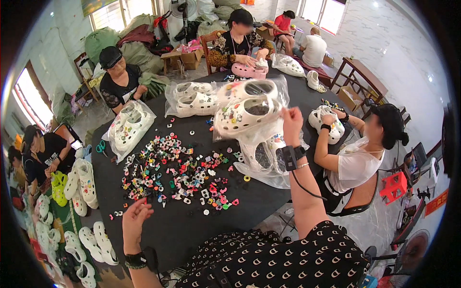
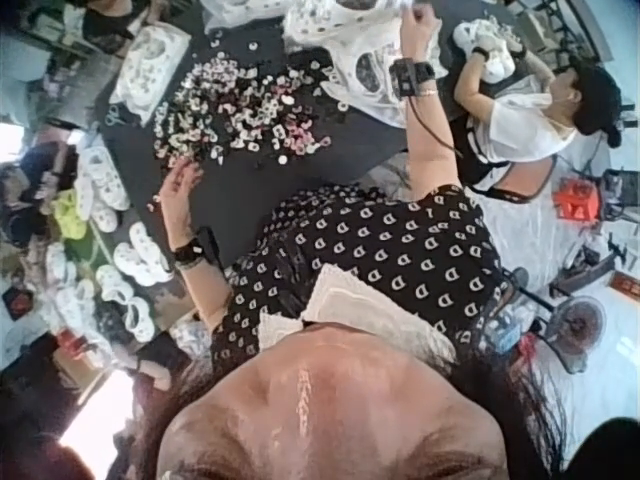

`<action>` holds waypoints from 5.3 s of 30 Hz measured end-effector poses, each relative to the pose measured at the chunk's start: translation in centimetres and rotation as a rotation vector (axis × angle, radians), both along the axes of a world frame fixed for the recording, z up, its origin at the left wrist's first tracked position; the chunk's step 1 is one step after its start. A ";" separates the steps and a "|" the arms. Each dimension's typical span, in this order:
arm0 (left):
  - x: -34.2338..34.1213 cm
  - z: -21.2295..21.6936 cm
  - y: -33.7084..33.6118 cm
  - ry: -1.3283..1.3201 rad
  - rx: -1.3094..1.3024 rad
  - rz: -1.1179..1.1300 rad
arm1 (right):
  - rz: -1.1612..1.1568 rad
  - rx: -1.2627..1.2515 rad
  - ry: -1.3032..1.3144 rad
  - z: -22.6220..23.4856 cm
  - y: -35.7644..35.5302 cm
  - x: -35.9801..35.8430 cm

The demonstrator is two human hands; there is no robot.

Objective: Insert decorative charms into the holes of foam clogs and package them.

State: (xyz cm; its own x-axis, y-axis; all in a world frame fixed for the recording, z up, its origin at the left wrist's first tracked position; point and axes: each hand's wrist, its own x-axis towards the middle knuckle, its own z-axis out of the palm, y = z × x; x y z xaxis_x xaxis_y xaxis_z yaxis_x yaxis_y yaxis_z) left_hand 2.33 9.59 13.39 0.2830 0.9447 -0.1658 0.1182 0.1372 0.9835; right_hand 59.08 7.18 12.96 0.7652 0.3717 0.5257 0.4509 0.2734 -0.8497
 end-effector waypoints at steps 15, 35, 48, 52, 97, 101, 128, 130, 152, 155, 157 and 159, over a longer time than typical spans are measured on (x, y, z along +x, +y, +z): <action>-16.0 -7.2 -8.4 0.213 -0.034 0.465 | 0.249 -0.378 0.300 -11.9 -1.9 2.4; -36.6 -20.6 -35.0 1.163 -0.720 1.351 | 0.386 -0.715 -0.185 -11.1 11.9 -7.5; -43.4 -26.4 -34.7 0.974 -1.083 1.285 | 0.403 -0.672 -0.727 -8.7 15.3 -12.0; -42.8 -27.1 -35.6 1.055 -0.974 1.191 | 0.370 -0.643 -0.856 -8.6 14.5 -10.5; -32.8 -7.6 -38.6 1.566 0.433 1.321 | 1.189 -0.302 -0.654 -5.0 5.3 -39.7; -28.2 -2.3 -30.0 1.394 0.650 0.999 | 1.555 -0.230 -0.553 -0.3 3.7 -43.5; 3.8 5.5 -1.2 0.341 0.653 -0.419 | 1.195 -0.332 -0.439 -0.1 0.1 -33.4; 2.9 5.5 -0.5 0.255 0.665 -0.333 | 1.209 -0.308 -0.417 -1.5 0.0 -33.3; -2.1 2.5 3.7 0.029 0.108 0.248 | 1.073 -0.172 -0.784 2.9 -2.7 -32.6; -4.3 2.2 4.0 -0.023 0.119 0.311 | 0.929 -0.139 -0.768 2.9 -2.7 -30.1; -6.1 2.1 3.4 0.003 0.120 0.371 | 0.744 -0.120 -0.663 4.7 -2.9 -28.0; -7.8 1.7 2.8 0.039 0.112 0.439 | 0.493 -0.275 -0.743 7.7 -3.8 -24.8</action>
State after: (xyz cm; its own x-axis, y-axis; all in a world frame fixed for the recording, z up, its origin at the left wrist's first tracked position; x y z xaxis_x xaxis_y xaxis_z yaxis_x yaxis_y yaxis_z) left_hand -5.49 12.35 15.13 -0.1526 0.9866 -0.0582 0.1098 0.0754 0.9911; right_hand 34.27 3.35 20.64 -0.0092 0.7488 0.6627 0.7913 0.4106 -0.4530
